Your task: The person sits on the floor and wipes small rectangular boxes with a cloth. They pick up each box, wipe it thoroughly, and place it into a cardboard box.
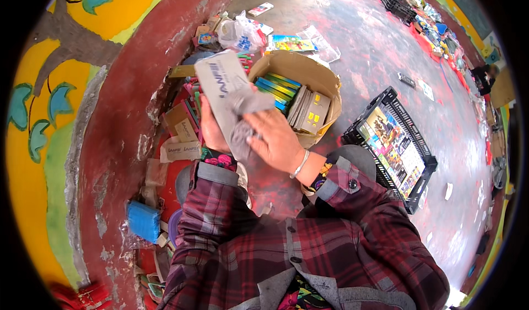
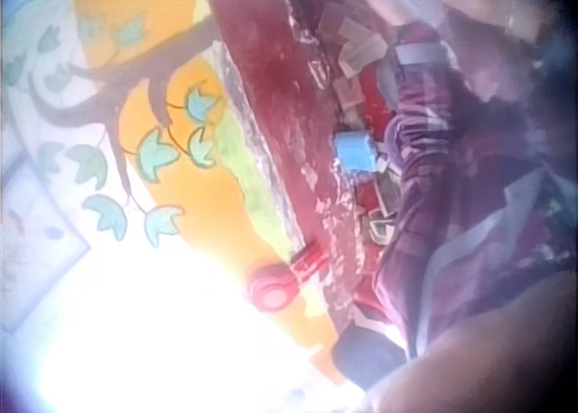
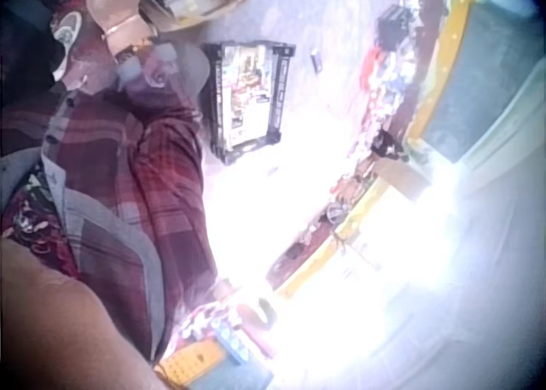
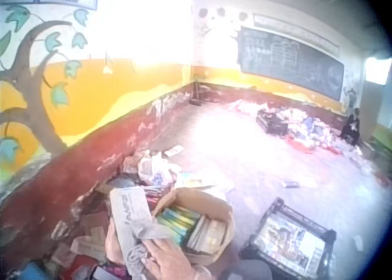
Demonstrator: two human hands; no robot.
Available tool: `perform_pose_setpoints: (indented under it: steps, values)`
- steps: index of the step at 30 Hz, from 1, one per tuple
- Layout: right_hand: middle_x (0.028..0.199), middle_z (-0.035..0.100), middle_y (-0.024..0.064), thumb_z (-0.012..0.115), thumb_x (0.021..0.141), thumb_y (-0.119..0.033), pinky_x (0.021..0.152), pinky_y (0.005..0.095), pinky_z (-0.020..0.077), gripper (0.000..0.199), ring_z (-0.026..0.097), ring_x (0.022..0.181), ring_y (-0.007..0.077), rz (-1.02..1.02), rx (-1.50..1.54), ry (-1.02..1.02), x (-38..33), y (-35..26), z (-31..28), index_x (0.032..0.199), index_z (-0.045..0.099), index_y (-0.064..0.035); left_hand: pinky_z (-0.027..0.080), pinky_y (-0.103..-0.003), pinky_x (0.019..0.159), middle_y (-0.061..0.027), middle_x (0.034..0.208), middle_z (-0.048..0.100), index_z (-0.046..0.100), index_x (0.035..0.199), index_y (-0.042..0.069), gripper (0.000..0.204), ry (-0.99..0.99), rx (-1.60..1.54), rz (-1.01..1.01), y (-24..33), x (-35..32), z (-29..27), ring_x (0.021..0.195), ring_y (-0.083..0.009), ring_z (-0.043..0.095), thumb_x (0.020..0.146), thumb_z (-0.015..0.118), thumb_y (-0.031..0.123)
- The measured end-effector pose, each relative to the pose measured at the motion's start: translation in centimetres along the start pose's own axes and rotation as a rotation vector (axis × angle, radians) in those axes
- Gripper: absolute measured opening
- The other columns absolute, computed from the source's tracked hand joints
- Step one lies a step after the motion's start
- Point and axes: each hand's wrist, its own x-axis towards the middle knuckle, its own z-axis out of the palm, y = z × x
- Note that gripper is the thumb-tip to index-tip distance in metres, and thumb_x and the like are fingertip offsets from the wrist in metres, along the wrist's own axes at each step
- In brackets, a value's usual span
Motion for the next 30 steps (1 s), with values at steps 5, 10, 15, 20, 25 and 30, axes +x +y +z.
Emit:
perform_pose_setpoints:
  steps: [5, 10, 15, 20, 25, 30]
  values:
    - [0.128, 0.049, 0.0229, 0.05, 0.093, -0.027, 0.1, 0.0367, 0.0366, 0.049, 0.047, 0.119, 0.0353, 0.41, 0.293, 0.271, 1.5, 3.9, 0.0, 0.134, 0.04, -0.0007, 0.045, -0.036, 0.095, -0.0106, 0.126, 0.053, 0.042, 0.134, 0.005, 0.057, 0.143, 0.019, -0.145, -3.1, -1.2, 0.5, 0.11, -0.0231, 0.055, 0.098, 0.031, 0.049]
    - [0.125, 0.053, 0.0122, 0.052, 0.095, -0.028, 0.093, 0.026, 0.0397, 0.053, 0.05, 0.108, 0.0134, 0.701, 0.977, 0.496, 2.1, 6.5, -0.6, 0.137, 0.038, 0.0016, 0.048, -0.031, 0.086, -0.0068, 0.116, 0.057, 0.043, 0.131, 0.006, 0.049, 0.094, 0.142, -0.349, -3.6, -1.7, 0.6, 0.1, -0.0164, 0.057, 0.099, 0.037, 0.042]
    - [0.12, 0.056, 0.0106, 0.053, 0.095, -0.023, 0.091, 0.0258, 0.0409, 0.049, 0.052, 0.104, 0.013, 0.74, 0.977, 0.486, 2.1, 7.5, -0.3, 0.135, 0.04, 0.0021, 0.047, -0.028, 0.084, -0.0049, 0.112, 0.057, 0.044, 0.13, 0.004, 0.039, 0.164, 0.361, -0.099, -4.7, -1.2, 1.6, 0.097, -0.0121, 0.055, 0.095, 0.054, 0.017]
    - [0.118, 0.058, 0.0086, 0.052, 0.096, -0.021, 0.09, 0.026, 0.0415, 0.045, 0.053, 0.102, 0.012, 0.683, 0.993, 0.389, 1.2, 7.4, 1.0, 0.133, 0.042, 0.0021, 0.047, -0.027, 0.081, -0.0051, 0.11, 0.059, 0.049, 0.125, 0.002, 0.035, 0.232, 0.506, 0.008, -3.7, -0.8, 1.2, 0.095, -0.0105, 0.055, 0.095, 0.054, 0.018]
    - [0.114, 0.06, 0.0071, 0.05, 0.096, -0.021, 0.09, 0.0265, 0.0427, 0.041, 0.055, 0.1, 0.0113, 0.713, 1.105, 0.443, 1.8, 5.7, 0.7, 0.131, 0.045, 0.0005, 0.046, -0.026, 0.083, -0.0052, 0.108, 0.061, 0.052, 0.122, 0.001, 0.034, 0.272, 0.576, 0.08, -3.1, -0.6, 0.7, 0.093, -0.0114, 0.058, 0.093, 0.056, 0.019]
    - [0.104, 0.065, 0.0054, 0.048, 0.096, -0.021, 0.083, 0.0308, 0.0484, 0.024, 0.062, 0.092, 0.0181, 0.828, 1.546, 0.674, 1.8, 7.9, -1.0, 0.11, 0.059, -0.0042, 0.047, -0.025, 0.081, -0.0049, 0.107, 0.062, 0.051, 0.124, 0.001, 0.034, 0.215, 0.489, -0.039, -2.6, -0.4, 0.9, 0.093, -0.0107, 0.058, 0.093, 0.055, 0.015]
